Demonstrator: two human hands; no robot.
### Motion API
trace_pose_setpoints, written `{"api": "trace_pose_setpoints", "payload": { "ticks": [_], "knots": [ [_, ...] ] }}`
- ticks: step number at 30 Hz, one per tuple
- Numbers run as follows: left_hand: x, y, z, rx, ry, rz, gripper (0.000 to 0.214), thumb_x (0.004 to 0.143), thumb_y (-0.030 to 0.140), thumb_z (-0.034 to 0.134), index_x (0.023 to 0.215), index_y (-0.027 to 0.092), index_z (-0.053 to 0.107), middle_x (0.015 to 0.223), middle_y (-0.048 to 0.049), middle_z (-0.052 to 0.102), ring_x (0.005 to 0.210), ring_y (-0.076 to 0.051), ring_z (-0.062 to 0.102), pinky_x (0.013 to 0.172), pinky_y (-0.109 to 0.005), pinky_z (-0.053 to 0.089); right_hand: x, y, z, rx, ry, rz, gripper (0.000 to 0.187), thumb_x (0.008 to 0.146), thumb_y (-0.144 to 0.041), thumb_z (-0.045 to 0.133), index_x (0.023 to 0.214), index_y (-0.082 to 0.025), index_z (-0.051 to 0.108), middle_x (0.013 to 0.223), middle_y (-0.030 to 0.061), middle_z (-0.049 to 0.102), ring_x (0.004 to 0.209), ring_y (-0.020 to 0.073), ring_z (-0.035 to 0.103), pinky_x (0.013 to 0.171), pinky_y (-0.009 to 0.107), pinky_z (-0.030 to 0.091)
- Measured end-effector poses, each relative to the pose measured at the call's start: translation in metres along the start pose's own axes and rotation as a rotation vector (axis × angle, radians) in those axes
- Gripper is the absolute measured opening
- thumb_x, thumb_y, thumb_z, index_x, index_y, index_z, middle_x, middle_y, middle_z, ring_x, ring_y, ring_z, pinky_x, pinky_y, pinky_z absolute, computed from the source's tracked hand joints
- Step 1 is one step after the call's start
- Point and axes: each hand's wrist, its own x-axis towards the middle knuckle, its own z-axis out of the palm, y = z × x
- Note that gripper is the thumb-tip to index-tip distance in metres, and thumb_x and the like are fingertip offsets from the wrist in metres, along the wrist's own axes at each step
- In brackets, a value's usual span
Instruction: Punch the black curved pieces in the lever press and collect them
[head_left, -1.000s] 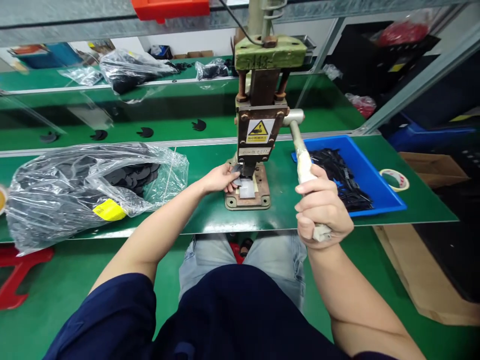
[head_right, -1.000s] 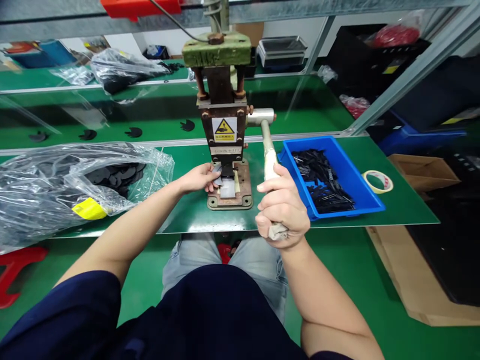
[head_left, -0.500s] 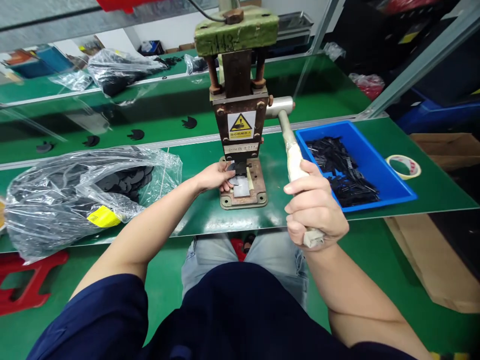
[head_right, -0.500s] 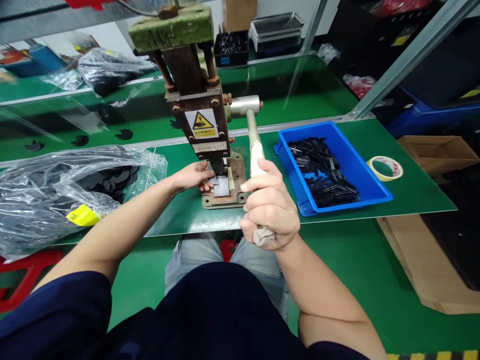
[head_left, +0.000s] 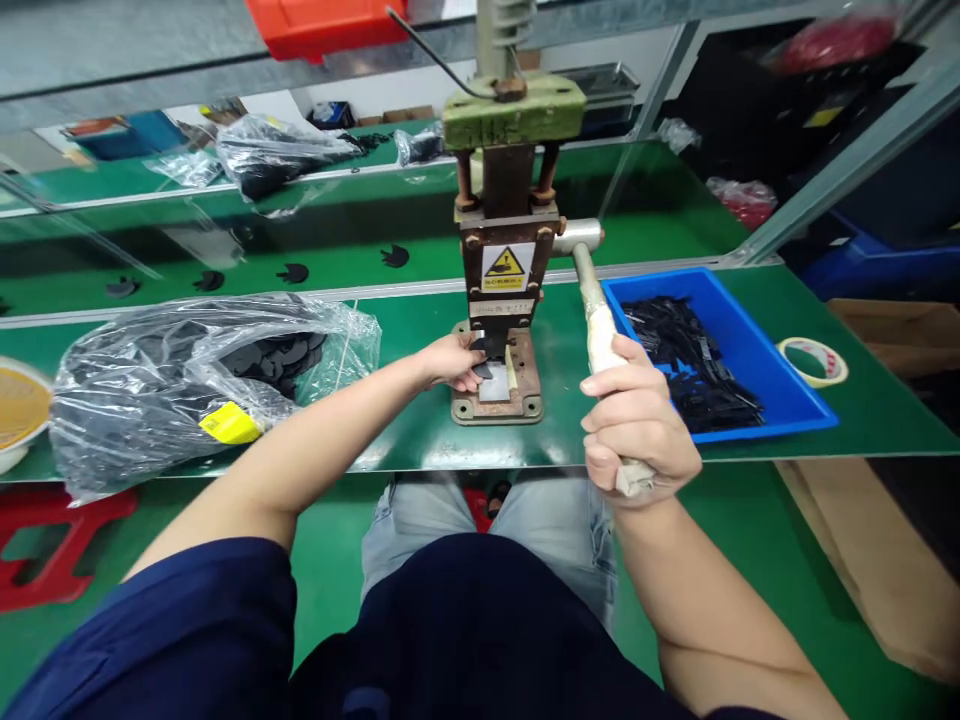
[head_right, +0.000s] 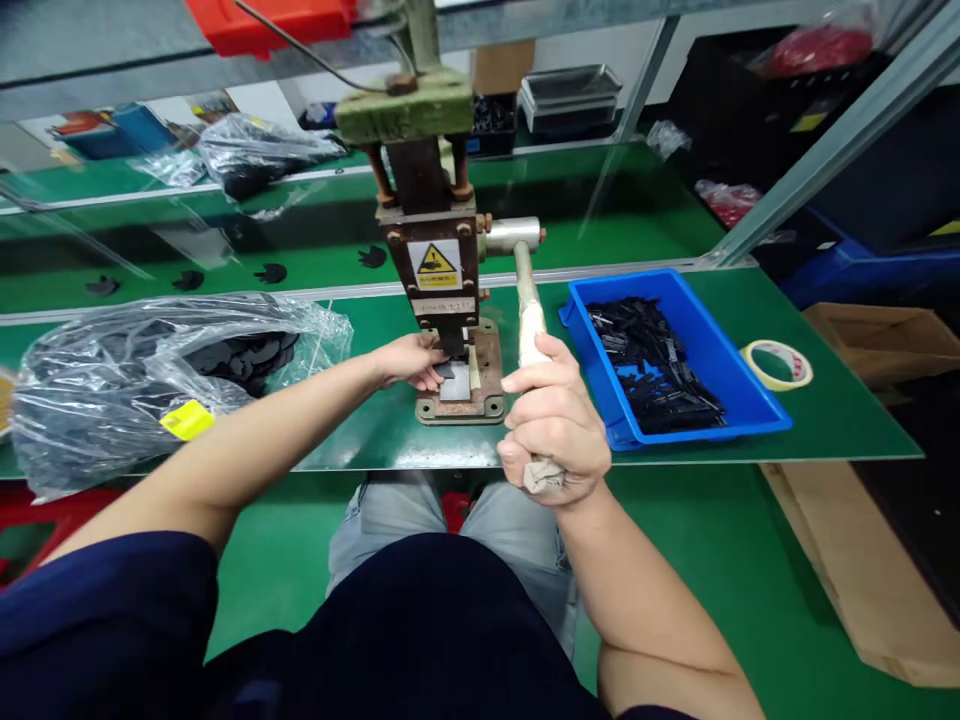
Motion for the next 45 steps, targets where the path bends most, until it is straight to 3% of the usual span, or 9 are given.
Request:
{"api": "trace_pose_setpoints", "payload": {
  "ticks": [5,9,14,20,25,29,33,37,45],
  "knots": [
    [-0.02,-0.029,-0.006,-0.032,-0.029,0.316,0.017,0.106,0.03,0.055,0.116,0.019,0.064,0.092,-0.0117,0.081,0.067,-0.017,0.075,0.06,-0.026,0.056,0.002,0.011,0.007,-0.009,0.092,-0.054,0.028,0.084,-0.038,0.073,0.06,-0.027,0.062,0.062,-0.0045,0.064,0.078,0.021,0.074,0.105,0.065,0.061],
    [-0.039,-0.072,-0.081,0.112,0.189,0.35,0.018,0.098,0.034,0.067,0.105,0.019,0.072,0.108,-0.0132,0.08,0.095,-0.023,0.076,0.082,-0.032,0.058,0.0,0.019,0.012,-0.007,0.192,-0.053,0.037,0.081,-0.043,0.075,0.052,-0.027,0.058,0.055,-0.0047,0.06,0.068,0.0198,0.071,0.102,0.064,0.061],
    [-0.054,-0.126,-0.21,0.948,0.763,-0.054,0.041,0.097,0.043,0.063,0.125,0.014,0.073,0.136,-0.0244,0.07,0.129,-0.04,0.063,0.108,-0.049,0.049,0.002,0.013,0.01,-0.031,0.142,0.006,0.037,0.079,-0.043,0.076,0.05,-0.028,0.057,0.057,-0.0048,0.064,0.069,0.0208,0.072,0.104,0.066,0.06],
    [-0.055,-0.154,-0.261,1.241,0.653,-0.225,0.057,0.097,0.042,0.056,0.139,0.004,0.067,0.144,-0.0298,0.065,0.138,-0.044,0.056,0.113,-0.051,0.042,0.006,0.004,0.011,-0.067,0.113,0.023,0.035,0.083,-0.041,0.074,0.055,-0.027,0.058,0.061,-0.0058,0.065,0.074,0.0193,0.073,0.107,0.065,0.06],
    [-0.07,-0.148,-0.248,1.256,0.758,-0.053,0.052,0.102,0.037,0.041,0.13,0.008,0.074,0.135,-0.0269,0.069,0.131,-0.043,0.059,0.108,-0.05,0.044,0.007,0.0,0.008,-0.055,0.054,0.002,0.025,0.084,-0.033,0.072,0.064,-0.026,0.06,0.065,-0.0055,0.065,0.079,0.0202,0.073,0.11,0.066,0.058],
    [-0.087,-0.126,-0.203,1.021,0.814,0.237,0.049,0.104,0.047,0.043,0.132,0.023,0.075,0.129,-0.0158,0.074,0.124,-0.036,0.064,0.105,-0.044,0.047,0.007,0.002,0.006,-0.032,0.021,-0.036,0.018,0.083,-0.028,0.071,0.068,-0.025,0.061,0.066,-0.0042,0.065,0.081,0.0206,0.072,0.112,0.066,0.056],
    [-0.081,-0.107,-0.13,0.496,0.552,0.495,0.041,0.104,0.053,0.052,0.124,0.025,0.075,0.1,-0.006,0.079,0.09,-0.023,0.074,0.087,-0.032,0.054,0.007,0.001,0.005,-0.035,0.019,-0.026,0.016,0.082,-0.027,0.07,0.069,-0.025,0.06,0.067,-0.0049,0.064,0.083,0.0207,0.072,0.112,0.066,0.056],
    [-0.048,-0.095,-0.066,-0.011,0.34,0.534,0.032,0.095,0.05,0.071,0.108,0.021,0.068,0.081,-0.0013,0.072,0.069,-0.015,0.07,0.07,-0.026,0.055,0.007,-0.002,0.003,-0.036,-0.013,-0.003,0.017,0.083,-0.027,0.069,0.069,-0.025,0.06,0.069,-0.0047,0.065,0.087,0.0203,0.072,0.115,0.066,0.055],
    [0.002,-0.065,-0.029,-0.113,0.193,0.506,0.025,0.09,0.037,0.079,0.101,0.016,0.071,0.075,0.0002,0.068,0.062,-0.011,0.062,0.064,-0.024,0.051,0.007,-0.001,0.004,-0.038,-0.003,-0.026,0.017,0.084,-0.024,0.068,0.07,-0.023,0.06,0.069,-0.0044,0.065,0.087,0.0185,0.072,0.115,0.064,0.055]
  ]
}}
